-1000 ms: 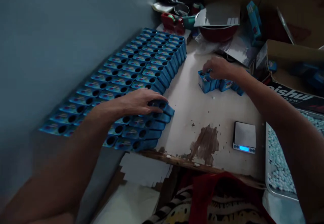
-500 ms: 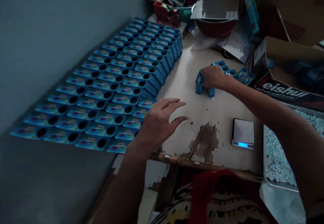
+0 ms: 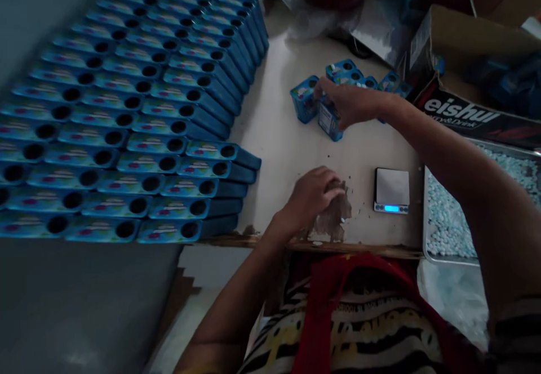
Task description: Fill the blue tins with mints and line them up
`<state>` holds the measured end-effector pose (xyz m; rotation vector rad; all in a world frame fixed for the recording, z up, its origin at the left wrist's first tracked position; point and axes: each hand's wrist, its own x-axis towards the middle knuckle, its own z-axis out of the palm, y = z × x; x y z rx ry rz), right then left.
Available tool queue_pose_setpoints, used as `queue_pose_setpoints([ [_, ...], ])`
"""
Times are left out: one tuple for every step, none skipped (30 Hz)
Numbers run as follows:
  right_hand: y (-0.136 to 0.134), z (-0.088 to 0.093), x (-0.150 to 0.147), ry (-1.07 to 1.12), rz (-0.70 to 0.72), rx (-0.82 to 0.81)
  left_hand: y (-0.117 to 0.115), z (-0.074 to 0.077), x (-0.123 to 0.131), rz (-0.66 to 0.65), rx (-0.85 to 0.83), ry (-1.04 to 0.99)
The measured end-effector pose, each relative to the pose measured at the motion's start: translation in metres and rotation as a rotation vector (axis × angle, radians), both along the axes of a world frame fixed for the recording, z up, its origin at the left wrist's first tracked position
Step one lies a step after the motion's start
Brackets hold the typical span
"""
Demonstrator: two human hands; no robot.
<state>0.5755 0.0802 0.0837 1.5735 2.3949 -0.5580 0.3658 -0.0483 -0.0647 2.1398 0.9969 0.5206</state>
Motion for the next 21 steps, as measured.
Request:
queue_pose_setpoints([
  [-0.005,0.002,0.001,-0.027,0.023,0.008,-0.012,-0.004,-0.001,-0.120,-0.042,-0.019],
  [-0.009,0.004,0.001,-0.077,0.048,0.022,-0.022,-0.008,-0.003,-0.207,-0.066,-0.034],
  [-0.011,0.005,0.002,-0.135,0.074,0.046,-0.030,-0.012,-0.005,-0.262,-0.070,-0.042],
  [-0.011,0.004,0.002,-0.187,0.103,0.077,-0.036,-0.016,-0.008,-0.287,-0.058,-0.046],
  [-0.011,0.002,0.003,-0.224,0.137,0.113,-0.041,-0.021,-0.012,-0.297,-0.036,-0.046],
  [-0.010,-0.001,0.005,-0.232,0.175,0.154,-0.045,-0.026,-0.017,-0.303,-0.010,-0.044],
  [-0.009,-0.005,0.006,-0.223,0.210,0.193,-0.047,-0.031,-0.021,-0.309,0.016,-0.046],
  [-0.009,-0.008,0.008,-0.210,0.239,0.225,-0.050,-0.035,-0.025,-0.316,0.039,-0.050],
  [-0.010,-0.010,0.009,-0.200,0.263,0.257,-0.052,-0.039,-0.028,-0.317,0.062,-0.058],
  [-0.013,-0.010,0.010,-0.200,0.269,0.277,-0.053,-0.042,-0.031,-0.317,0.086,-0.070],
  [-0.020,-0.008,0.011,-0.206,0.253,0.285,-0.055,-0.044,-0.033,-0.321,0.112,-0.084],
  [-0.029,-0.003,0.013,-0.215,0.217,0.282,-0.056,-0.046,-0.035,-0.327,0.140,-0.096],
  [-0.042,0.003,0.015,-0.226,0.169,0.275,-0.057,-0.046,-0.036,-0.335,0.167,-0.105],
  [-0.058,0.010,0.019,-0.233,0.116,0.269,-0.058,-0.046,-0.038,-0.345,0.192,-0.113],
  [-0.077,0.017,0.024,-0.243,0.056,0.261,-0.059,-0.045,-0.040,-0.352,0.211,-0.118],
  [-0.098,0.023,0.030,-0.256,-0.003,0.253,-0.060,-0.044,-0.041,-0.356,0.220,-0.119],
  [-0.120,0.027,0.038,-0.268,-0.061,0.245,-0.060,-0.044,-0.042,-0.356,0.223,-0.118],
  [-0.142,0.028,0.046,-0.271,-0.117,0.225,-0.060,-0.044,-0.043,-0.353,0.226,-0.115],
  [-0.164,0.026,0.054,-0.264,-0.174,0.203,-0.060,-0.044,-0.043,-0.348,0.232,-0.112],
  [-0.183,0.021,0.062,-0.248,-0.225,0.186,-0.060,-0.045,-0.043,-0.344,0.241,-0.105],
  [-0.199,0.014,0.069,-0.224,-0.267,0.182,-0.059,-0.045,-0.042,-0.341,0.255,-0.096],
])
